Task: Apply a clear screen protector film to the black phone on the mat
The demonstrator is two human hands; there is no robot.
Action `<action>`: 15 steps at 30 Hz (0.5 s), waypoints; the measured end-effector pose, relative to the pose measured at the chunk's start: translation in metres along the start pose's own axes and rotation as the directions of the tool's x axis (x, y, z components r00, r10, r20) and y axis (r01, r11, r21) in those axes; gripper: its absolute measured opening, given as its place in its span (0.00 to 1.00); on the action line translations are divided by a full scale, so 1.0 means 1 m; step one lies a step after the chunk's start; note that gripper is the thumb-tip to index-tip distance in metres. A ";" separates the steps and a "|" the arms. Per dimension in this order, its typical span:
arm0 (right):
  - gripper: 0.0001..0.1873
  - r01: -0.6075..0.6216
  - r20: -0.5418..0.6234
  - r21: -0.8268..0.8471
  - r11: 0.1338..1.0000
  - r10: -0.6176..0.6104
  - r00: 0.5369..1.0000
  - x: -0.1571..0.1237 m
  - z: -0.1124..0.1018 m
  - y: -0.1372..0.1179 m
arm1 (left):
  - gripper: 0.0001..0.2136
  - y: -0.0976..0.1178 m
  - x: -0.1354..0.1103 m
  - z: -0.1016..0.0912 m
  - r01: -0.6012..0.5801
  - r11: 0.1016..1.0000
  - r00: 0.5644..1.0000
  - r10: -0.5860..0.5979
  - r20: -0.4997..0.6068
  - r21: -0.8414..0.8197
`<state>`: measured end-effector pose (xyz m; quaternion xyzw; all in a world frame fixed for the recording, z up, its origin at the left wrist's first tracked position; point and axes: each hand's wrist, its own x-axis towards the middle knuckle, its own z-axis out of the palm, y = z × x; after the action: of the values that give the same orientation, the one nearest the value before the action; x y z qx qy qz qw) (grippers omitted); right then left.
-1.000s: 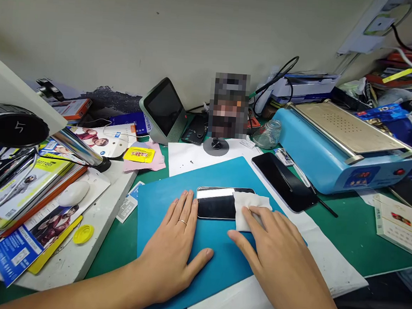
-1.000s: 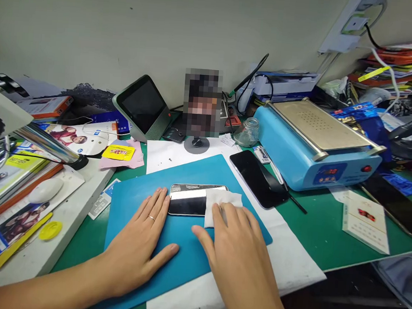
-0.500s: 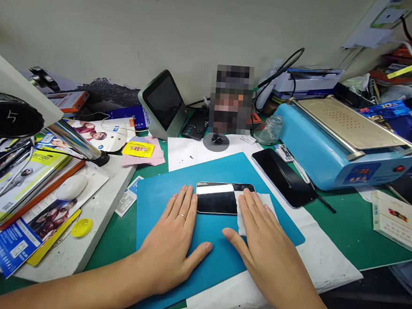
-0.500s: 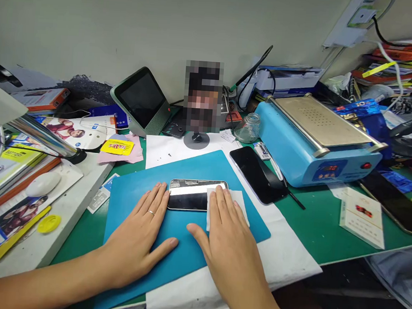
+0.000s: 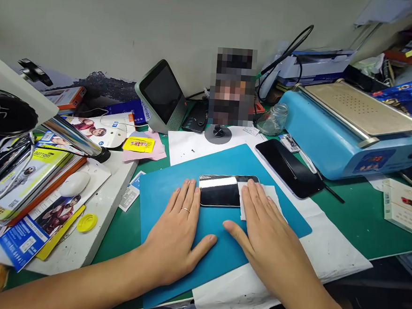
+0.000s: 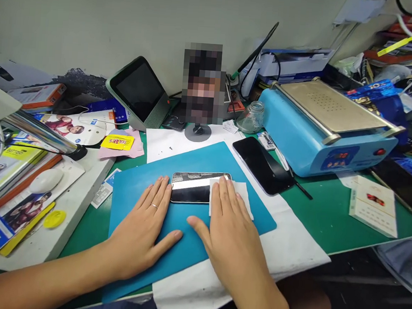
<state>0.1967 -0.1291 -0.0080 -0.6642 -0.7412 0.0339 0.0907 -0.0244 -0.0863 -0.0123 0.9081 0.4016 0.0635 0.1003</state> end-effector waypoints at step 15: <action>0.42 0.119 0.260 0.368 0.922 -0.225 0.939 0.058 -0.020 -0.049 | 0.41 0.003 0.002 0.000 -0.018 0.999 0.999 0.017 -0.030 -0.032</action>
<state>0.1461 -0.0788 0.0251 -0.5568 -0.7846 0.2551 0.0962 -0.0208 -0.0872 -0.0116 0.9088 0.3940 0.0845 0.1083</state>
